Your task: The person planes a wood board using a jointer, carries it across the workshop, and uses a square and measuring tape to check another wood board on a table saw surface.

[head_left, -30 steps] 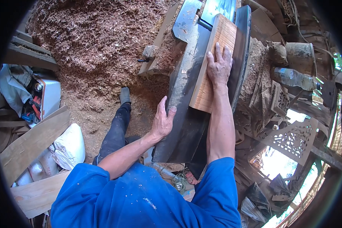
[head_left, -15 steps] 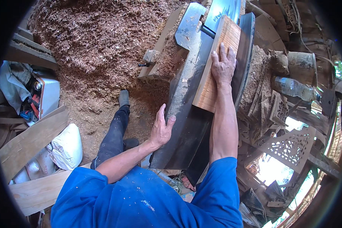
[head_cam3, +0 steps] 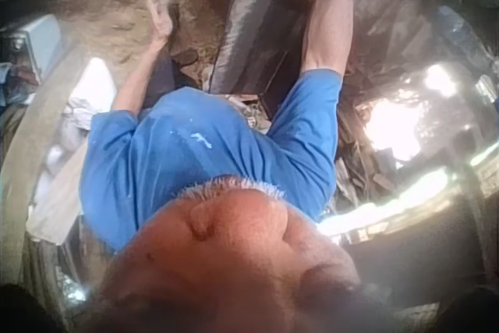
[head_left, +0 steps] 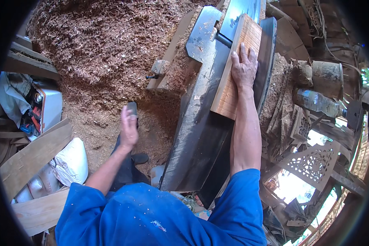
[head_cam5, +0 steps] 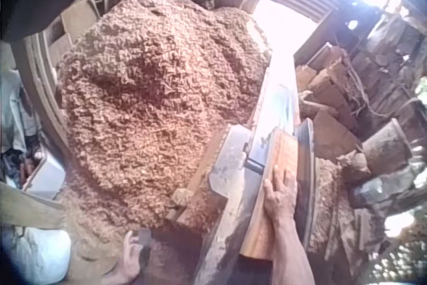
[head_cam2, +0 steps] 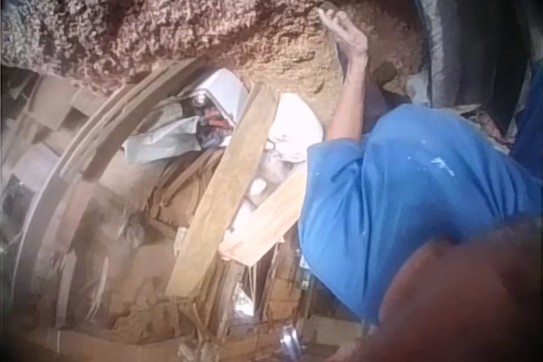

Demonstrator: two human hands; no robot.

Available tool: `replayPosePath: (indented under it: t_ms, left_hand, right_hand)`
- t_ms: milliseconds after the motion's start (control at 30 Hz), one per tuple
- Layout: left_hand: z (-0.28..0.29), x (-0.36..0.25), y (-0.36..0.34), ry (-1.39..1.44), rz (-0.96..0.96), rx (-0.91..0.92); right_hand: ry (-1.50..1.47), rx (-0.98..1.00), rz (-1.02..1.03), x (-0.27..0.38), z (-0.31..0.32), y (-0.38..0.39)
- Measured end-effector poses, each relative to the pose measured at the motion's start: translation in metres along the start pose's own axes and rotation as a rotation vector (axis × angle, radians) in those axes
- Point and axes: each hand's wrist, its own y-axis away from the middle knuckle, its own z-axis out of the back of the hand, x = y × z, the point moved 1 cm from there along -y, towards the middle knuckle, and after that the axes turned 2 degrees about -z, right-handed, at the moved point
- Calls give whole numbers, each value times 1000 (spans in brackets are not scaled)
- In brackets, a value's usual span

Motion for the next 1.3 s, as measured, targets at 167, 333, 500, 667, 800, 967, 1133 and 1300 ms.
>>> replayPosePath:
  t_ms: [167, 333, 500, 667, 800, 967, 1133, 1300]
  left_hand:
    - [65, 72, -24, -189, 21, -127]
    - [85, 124, -6, -645, -4, -45]
    - [75, 157, 29, -649, 111, 95]
    - [64, 171, 32, -681, 220, 186]
    - [62, 166, 21, -660, 211, 195]
    - [60, 168, 13, -659, 184, 210]
    - [58, 161, 3, -654, 201, 210]
    - [56, 165, -5, -647, 168, 181]
  right_hand:
    - [11, -7, 9, -2, -3, -12]
    - [3, -26, 21, -7, -6, -27]
    - [4, -22, 15, -5, -8, -37]
    - [17, -33, 27, -9, -10, -52]
    - [0, -21, 9, -7, -13, -61]
    - [-5, -29, 11, -9, -14, -73]
    - [-13, -24, 11, -10, -16, -84]
    - [-19, -53, 38, -9, -20, -94]
